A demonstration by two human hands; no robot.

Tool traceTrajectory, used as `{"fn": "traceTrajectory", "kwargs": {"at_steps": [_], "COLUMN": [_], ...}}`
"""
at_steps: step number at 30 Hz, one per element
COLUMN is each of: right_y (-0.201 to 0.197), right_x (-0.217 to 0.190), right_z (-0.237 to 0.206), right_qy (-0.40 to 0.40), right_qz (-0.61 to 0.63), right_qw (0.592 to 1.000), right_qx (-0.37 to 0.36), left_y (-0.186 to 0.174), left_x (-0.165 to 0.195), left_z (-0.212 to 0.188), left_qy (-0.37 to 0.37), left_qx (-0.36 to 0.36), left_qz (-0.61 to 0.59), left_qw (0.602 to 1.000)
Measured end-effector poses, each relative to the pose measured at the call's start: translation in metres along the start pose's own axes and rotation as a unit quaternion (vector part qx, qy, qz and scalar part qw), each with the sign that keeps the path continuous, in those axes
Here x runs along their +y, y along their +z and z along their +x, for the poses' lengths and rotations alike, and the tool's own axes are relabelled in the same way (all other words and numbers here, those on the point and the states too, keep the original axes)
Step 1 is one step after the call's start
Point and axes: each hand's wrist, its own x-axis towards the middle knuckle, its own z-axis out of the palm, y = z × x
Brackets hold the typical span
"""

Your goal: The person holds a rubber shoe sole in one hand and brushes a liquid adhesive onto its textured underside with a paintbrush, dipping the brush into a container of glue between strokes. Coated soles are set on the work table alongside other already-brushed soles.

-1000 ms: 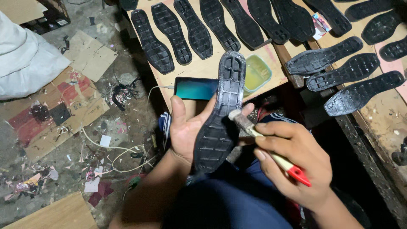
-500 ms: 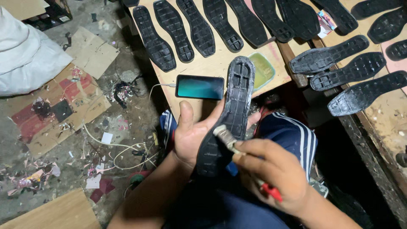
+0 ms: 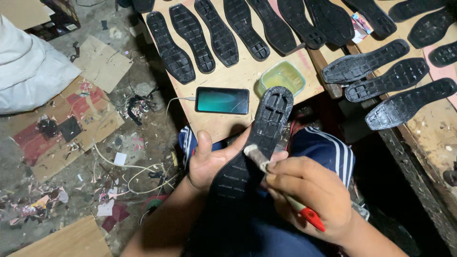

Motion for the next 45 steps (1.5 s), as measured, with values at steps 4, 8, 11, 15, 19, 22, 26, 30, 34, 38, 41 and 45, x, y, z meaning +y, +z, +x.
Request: {"fn": "traceTrajectory", "kwargs": {"at_steps": [4,8,11,15,19,22,26,30,34,38,41,45], "right_y": [-0.007,-0.019,-0.023,-0.025,-0.024,-0.023,-0.023,-0.021,-0.011,0.007,0.017,0.005], "right_x": [0.002,0.023,0.033,0.047,0.055,0.056,0.056,0.064,0.074,0.091,0.104,0.123], "right_z": [0.000,0.006,-0.001,-0.013,-0.024,-0.026,-0.027,-0.030,-0.039,-0.048,-0.060,-0.079], "right_qy": [0.068,0.104,0.144,0.133,0.144,0.141,0.144,0.125,0.214,0.443,0.356,0.344], "right_qz": [-0.016,0.003,0.088,0.171,0.179,0.183,0.211,0.237,0.314,0.428,0.637,0.637], "right_qw": [0.997,0.981,0.948,0.928,0.917,0.915,0.902,0.896,0.878,0.757,0.655,0.644], "right_qx": [0.039,0.166,0.268,0.303,0.325,0.330,0.347,0.355,0.290,0.219,0.196,0.248], "left_y": [0.001,-0.001,-0.003,-0.006,-0.009,-0.009,-0.009,-0.007,-0.002,0.006,0.009,0.008], "left_x": [0.000,-0.004,-0.005,-0.003,-0.002,-0.003,-0.003,-0.003,0.000,-0.003,-0.009,-0.019], "left_z": [-0.004,-0.005,-0.006,-0.010,-0.011,-0.012,-0.012,-0.010,-0.003,0.010,0.023,0.040], "left_qy": [-0.027,-0.024,-0.021,-0.027,-0.037,-0.037,-0.036,-0.026,-0.023,-0.037,-0.097,-0.161], "left_qx": [-0.020,-0.035,-0.042,-0.047,-0.048,-0.039,-0.046,-0.036,-0.031,-0.019,-0.005,0.008], "left_qz": [-0.018,-0.031,-0.038,-0.053,-0.067,-0.070,-0.078,-0.096,-0.106,-0.150,-0.158,-0.186], "left_qw": [0.999,0.999,0.998,0.997,0.996,0.996,0.995,0.994,0.994,0.988,0.983,0.969]}}
